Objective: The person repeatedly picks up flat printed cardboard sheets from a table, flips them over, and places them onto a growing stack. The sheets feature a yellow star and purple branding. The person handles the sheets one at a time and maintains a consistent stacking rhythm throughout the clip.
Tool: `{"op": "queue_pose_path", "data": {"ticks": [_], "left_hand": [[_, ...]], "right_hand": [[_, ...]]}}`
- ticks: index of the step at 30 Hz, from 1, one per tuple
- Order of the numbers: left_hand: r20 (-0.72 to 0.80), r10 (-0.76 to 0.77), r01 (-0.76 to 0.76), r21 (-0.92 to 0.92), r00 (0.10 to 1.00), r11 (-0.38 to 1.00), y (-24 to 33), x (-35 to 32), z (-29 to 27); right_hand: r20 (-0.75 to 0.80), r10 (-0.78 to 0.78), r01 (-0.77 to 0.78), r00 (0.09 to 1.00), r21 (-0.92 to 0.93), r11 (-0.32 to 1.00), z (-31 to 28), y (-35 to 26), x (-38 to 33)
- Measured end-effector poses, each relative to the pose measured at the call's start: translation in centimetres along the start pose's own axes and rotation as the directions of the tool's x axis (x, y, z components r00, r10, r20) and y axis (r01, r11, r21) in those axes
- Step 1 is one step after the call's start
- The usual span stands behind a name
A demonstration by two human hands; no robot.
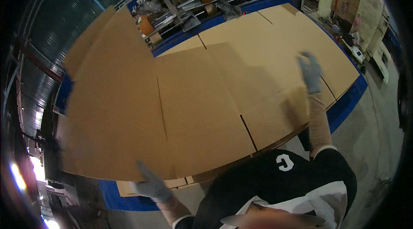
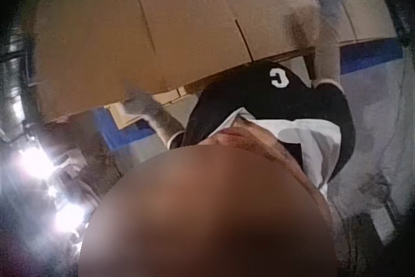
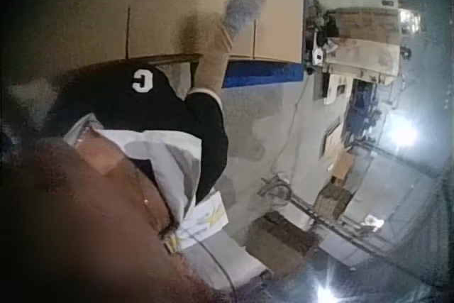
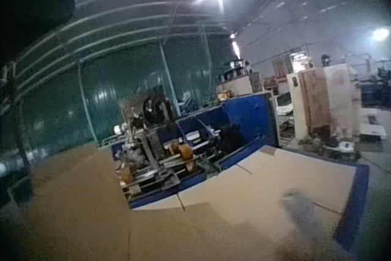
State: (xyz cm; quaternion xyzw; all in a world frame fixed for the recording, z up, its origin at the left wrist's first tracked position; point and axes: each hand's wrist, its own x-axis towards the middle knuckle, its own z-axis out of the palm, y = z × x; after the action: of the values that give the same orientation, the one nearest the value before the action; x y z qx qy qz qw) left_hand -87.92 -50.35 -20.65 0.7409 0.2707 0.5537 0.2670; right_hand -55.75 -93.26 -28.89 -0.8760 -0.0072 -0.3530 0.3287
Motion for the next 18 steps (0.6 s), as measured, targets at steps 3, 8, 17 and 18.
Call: {"op": "queue_pose_path", "data": {"ticks": [3, 8, 17, 18], "left_hand": [[-0.081, 0.041, -0.036, 0.071, 0.996, 0.997, -2.7, 6.8, -1.7], [0.009, 0.004, -0.005, 0.104, 1.000, 0.995, -8.6, 12.4, -3.0], [0.380, 0.072, -0.058, -0.048, 0.922, 0.997, -9.6, 7.6, -3.5], [0.454, 0.062, -0.063, -0.013, 0.889, 0.998, -8.4, 7.0, -2.1]], "right_hand": [[-0.117, 0.379, -0.331, 0.918, -0.753, 0.569, -9.0, 11.8, -3.8], [0.144, 0.771, -0.465, 0.620, 0.860, 0.213, -13.0, 21.3, -9.2], [-0.242, 0.547, -0.192, 0.802, 0.762, 0.619, -14.5, 2.7, -6.5], [-0.329, 0.406, -0.139, 0.853, 0.607, 0.783, -14.0, -0.1, -5.6]]}}
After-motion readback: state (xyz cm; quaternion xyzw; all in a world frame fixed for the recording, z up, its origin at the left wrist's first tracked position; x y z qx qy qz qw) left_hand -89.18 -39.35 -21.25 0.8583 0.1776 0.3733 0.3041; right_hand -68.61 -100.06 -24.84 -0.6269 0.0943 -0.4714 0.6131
